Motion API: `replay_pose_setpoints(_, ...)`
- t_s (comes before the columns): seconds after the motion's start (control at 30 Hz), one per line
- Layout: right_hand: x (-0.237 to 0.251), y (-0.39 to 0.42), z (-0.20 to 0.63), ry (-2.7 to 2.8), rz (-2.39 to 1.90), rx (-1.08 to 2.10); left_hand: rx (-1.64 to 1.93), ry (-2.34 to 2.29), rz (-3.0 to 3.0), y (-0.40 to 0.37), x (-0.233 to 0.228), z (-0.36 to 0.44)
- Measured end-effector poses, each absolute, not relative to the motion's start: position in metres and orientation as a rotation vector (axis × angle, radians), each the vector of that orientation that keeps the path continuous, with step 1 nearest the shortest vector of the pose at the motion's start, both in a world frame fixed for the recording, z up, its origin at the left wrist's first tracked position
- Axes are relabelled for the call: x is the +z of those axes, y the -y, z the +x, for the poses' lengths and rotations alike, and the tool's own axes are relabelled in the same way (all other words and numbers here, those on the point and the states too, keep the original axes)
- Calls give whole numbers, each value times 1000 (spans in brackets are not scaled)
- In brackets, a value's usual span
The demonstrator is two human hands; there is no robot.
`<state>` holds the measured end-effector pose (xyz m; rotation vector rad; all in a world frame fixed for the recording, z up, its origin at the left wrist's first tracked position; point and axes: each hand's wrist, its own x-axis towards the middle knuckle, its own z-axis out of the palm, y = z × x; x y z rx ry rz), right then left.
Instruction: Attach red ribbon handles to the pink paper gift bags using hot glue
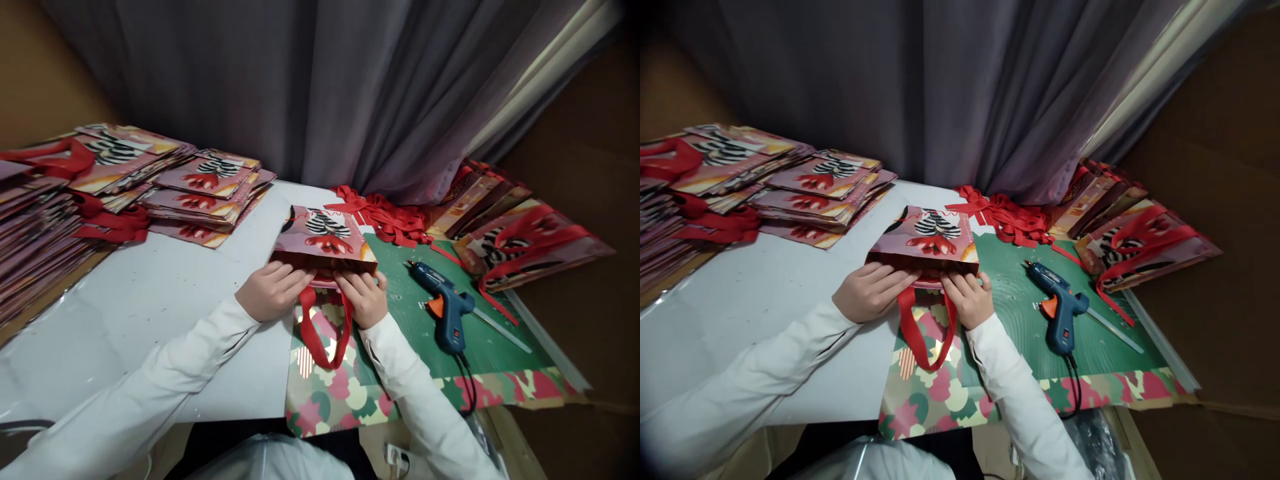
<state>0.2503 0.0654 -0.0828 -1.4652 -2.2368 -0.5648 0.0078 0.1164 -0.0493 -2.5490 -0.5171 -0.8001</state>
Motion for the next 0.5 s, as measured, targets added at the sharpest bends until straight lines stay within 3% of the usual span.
replay_pose_setpoints(0.2,-78,-61,238,2258,-1371,-604,-722,621,-2350,-99,-43,27)
replay_pose_setpoints(0.5,-76,-59,218,2056,-1164,-913,-875,537,-2334,-94,-46,27)
